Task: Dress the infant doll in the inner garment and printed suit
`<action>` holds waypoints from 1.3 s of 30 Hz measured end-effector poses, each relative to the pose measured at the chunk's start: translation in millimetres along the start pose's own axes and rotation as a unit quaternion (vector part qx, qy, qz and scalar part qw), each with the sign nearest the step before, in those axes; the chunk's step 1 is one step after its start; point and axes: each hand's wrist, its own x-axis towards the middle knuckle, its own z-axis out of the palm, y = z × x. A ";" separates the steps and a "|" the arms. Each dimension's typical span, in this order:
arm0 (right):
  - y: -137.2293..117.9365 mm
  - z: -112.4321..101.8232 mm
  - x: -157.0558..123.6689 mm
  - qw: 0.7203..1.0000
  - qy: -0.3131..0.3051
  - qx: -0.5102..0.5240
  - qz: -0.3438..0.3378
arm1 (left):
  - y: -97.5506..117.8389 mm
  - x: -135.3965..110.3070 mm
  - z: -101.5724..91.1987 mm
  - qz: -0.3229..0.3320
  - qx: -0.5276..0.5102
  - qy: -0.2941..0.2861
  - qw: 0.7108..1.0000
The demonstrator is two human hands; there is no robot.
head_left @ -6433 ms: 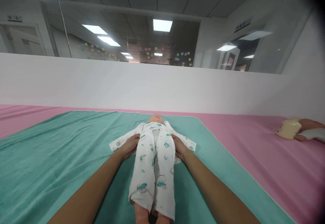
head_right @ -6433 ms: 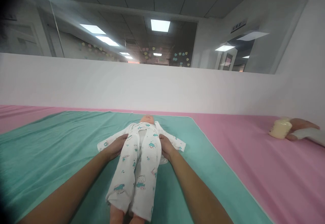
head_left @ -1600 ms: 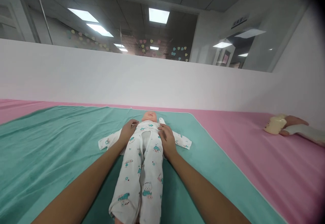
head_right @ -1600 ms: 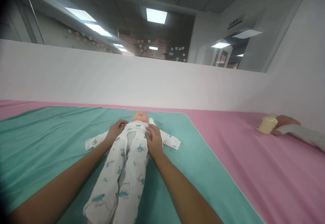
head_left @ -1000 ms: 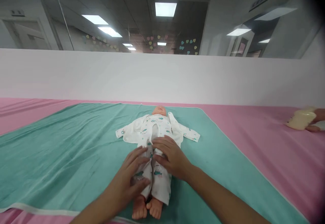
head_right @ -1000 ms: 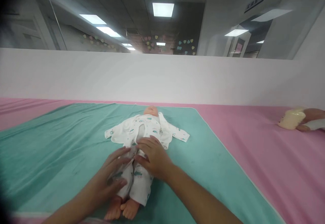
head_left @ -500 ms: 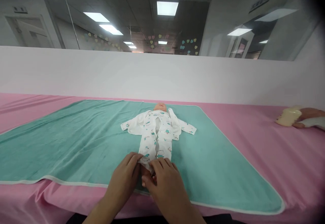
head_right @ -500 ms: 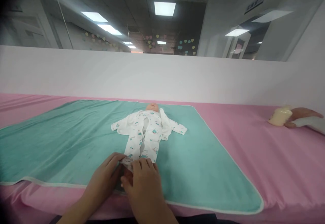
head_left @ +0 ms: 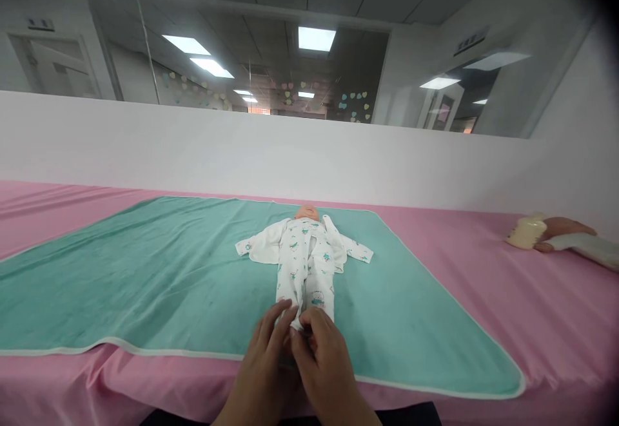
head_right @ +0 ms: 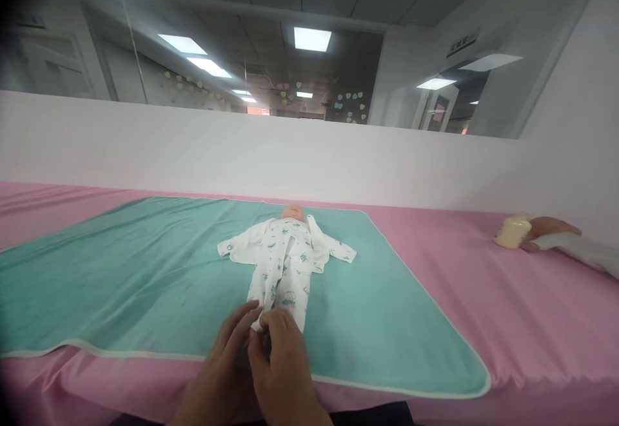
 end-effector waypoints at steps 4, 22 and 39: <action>5.3 11.0 -7.0 0.998 0.021 -0.040 -0.053 | -8.2 4.0 -5.3 0.055 0.057 0.042 0.996; 51.2 -30.2 -31.7 0.994 -0.011 -0.104 0.026 | 17.5 11.1 -20.8 0.156 0.088 -0.050 0.983; 37.8 -60.9 -29.0 0.996 -0.017 0.056 -0.071 | 42.8 43.2 20.9 0.121 0.089 -0.049 0.987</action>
